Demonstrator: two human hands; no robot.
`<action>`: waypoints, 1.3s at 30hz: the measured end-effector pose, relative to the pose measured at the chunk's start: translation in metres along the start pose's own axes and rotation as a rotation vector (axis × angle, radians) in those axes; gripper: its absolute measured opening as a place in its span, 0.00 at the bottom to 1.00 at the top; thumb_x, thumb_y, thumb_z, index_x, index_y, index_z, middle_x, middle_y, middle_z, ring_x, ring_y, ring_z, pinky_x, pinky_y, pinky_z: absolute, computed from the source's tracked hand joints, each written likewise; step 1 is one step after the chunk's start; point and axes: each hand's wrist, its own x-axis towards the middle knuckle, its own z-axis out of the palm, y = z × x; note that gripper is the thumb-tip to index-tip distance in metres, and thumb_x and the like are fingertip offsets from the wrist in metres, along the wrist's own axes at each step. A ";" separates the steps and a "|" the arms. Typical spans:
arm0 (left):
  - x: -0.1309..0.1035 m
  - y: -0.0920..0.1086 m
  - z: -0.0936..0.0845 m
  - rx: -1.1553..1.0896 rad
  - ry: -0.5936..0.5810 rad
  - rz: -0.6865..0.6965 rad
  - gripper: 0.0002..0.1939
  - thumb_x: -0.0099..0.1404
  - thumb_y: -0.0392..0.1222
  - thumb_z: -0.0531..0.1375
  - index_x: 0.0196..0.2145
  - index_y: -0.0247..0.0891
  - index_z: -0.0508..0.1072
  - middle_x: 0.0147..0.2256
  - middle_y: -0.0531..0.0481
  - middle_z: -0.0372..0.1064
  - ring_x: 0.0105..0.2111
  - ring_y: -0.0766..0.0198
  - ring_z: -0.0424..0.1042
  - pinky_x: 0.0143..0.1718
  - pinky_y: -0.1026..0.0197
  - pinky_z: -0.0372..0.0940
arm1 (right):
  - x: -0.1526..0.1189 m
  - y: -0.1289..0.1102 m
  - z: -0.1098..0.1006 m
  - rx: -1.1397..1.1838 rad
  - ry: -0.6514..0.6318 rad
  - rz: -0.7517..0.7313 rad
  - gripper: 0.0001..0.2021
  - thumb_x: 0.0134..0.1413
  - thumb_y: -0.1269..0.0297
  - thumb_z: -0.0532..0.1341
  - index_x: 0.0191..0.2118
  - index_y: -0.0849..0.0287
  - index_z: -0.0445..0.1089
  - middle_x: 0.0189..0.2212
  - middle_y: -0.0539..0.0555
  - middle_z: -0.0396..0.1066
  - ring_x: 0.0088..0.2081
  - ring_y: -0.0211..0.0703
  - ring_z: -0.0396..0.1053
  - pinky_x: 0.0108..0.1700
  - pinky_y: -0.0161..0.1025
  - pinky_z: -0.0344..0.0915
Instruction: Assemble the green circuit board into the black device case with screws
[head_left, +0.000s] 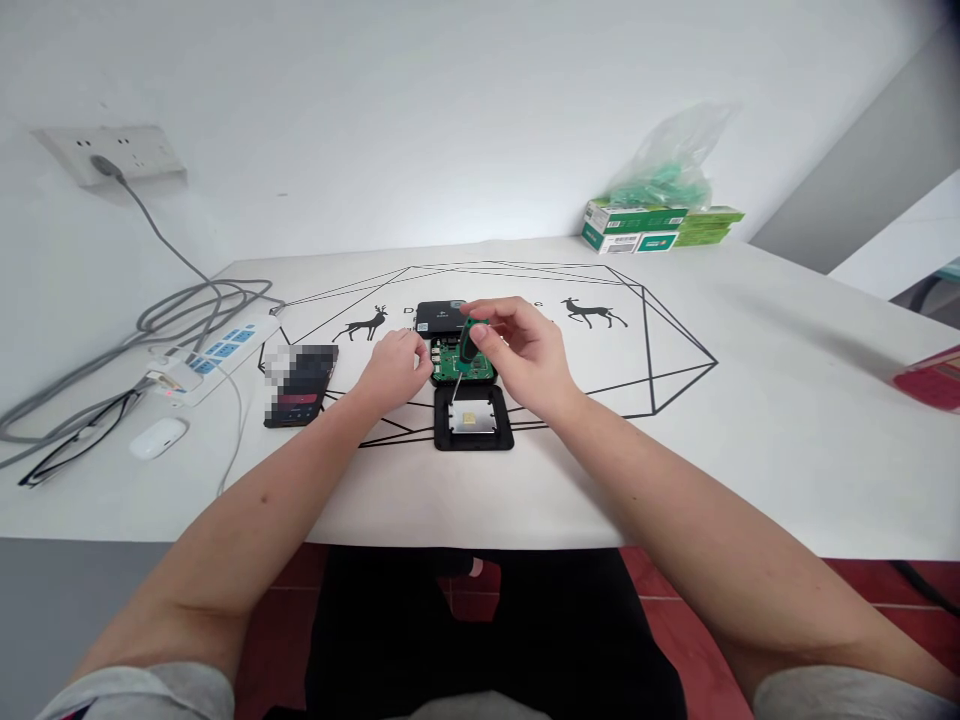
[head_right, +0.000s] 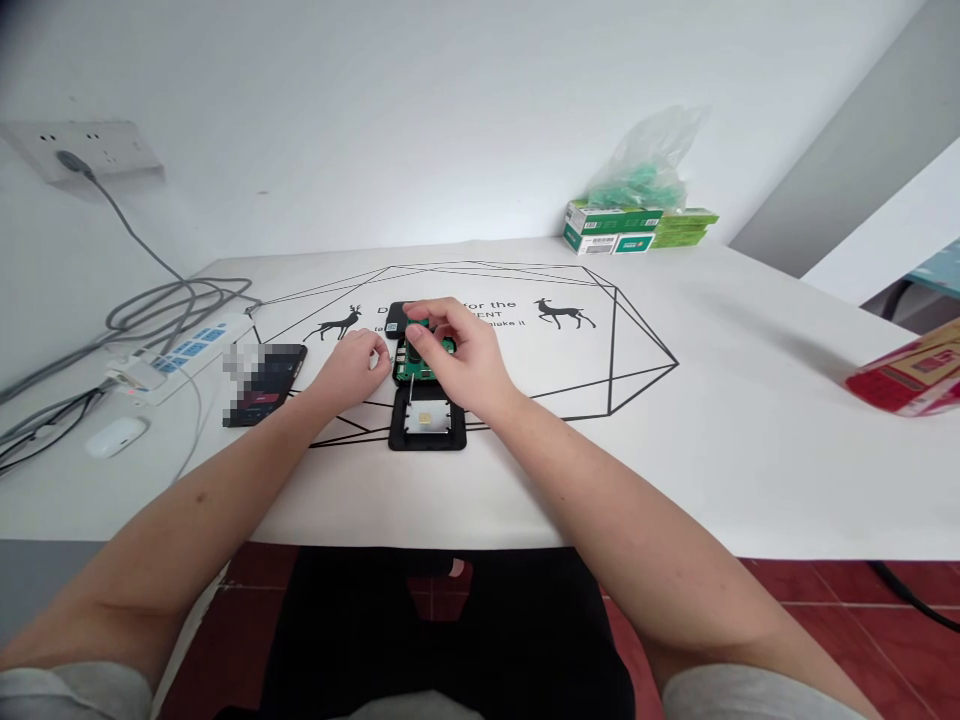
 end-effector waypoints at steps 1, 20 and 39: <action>0.000 0.001 -0.001 -0.030 0.006 0.016 0.09 0.69 0.33 0.58 0.32 0.43 0.63 0.37 0.45 0.74 0.42 0.51 0.73 0.45 0.50 0.66 | 0.000 -0.001 -0.001 -0.021 -0.015 -0.014 0.08 0.68 0.55 0.65 0.48 0.49 0.77 0.50 0.54 0.82 0.46 0.46 0.78 0.46 0.48 0.76; -0.005 -0.004 0.004 -0.148 -0.053 0.283 0.09 0.72 0.39 0.59 0.31 0.42 0.69 0.34 0.48 0.74 0.42 0.52 0.72 0.47 0.49 0.69 | -0.001 0.002 0.006 -0.171 0.023 -0.030 0.14 0.61 0.57 0.70 0.51 0.50 0.75 0.46 0.54 0.76 0.43 0.46 0.73 0.42 0.48 0.77; -0.007 0.005 -0.006 -0.370 -0.185 0.360 0.09 0.77 0.40 0.55 0.38 0.41 0.72 0.42 0.44 0.74 0.46 0.54 0.74 0.53 0.50 0.71 | 0.010 0.014 -0.015 -0.099 0.162 -0.027 0.29 0.64 0.46 0.70 0.66 0.39 0.63 0.49 0.53 0.73 0.47 0.48 0.77 0.44 0.46 0.82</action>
